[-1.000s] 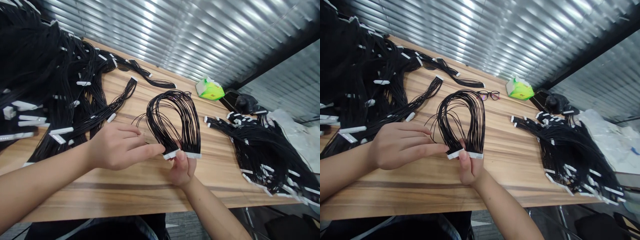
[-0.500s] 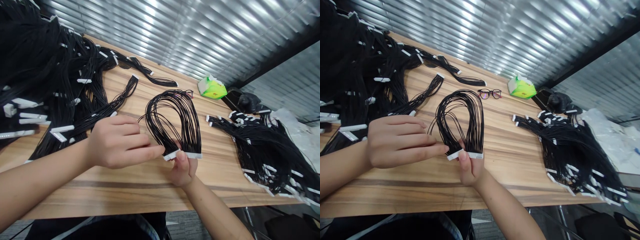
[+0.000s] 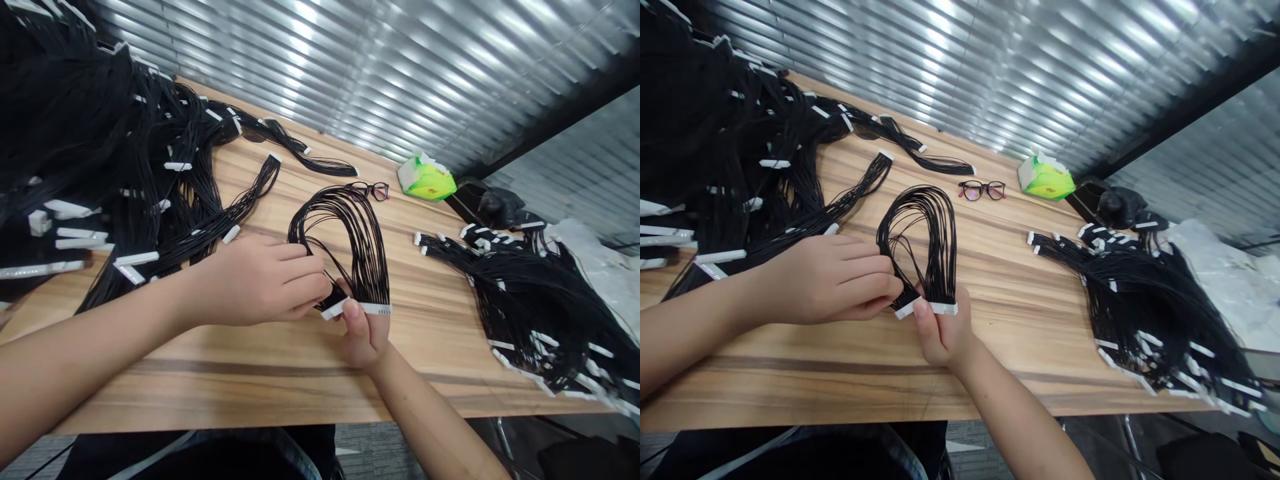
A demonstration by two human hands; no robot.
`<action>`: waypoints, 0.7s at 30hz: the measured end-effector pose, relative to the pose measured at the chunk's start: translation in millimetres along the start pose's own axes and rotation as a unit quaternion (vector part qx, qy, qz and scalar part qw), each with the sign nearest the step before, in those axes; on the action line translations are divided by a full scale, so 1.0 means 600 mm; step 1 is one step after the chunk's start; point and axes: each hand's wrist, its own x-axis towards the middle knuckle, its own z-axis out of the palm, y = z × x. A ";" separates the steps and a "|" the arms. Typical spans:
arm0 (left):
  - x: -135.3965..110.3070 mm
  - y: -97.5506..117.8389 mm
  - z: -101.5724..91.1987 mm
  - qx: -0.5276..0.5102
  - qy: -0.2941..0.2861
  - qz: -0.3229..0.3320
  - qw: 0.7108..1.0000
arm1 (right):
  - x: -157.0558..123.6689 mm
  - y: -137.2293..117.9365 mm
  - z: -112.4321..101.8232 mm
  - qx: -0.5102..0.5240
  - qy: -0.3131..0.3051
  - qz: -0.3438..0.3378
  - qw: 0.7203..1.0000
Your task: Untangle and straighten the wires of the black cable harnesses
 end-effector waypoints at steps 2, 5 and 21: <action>-0.003 -0.001 -0.001 0.037 0.026 0.014 0.999 | -0.002 0.002 0.005 0.032 0.019 0.027 0.999; -0.012 -0.003 -0.002 0.060 0.085 0.035 0.994 | 0.000 0.001 0.013 0.093 0.085 0.060 0.990; -0.019 -0.009 0.004 0.107 0.056 -0.178 0.977 | -0.007 -0.002 0.015 0.094 0.129 0.046 0.986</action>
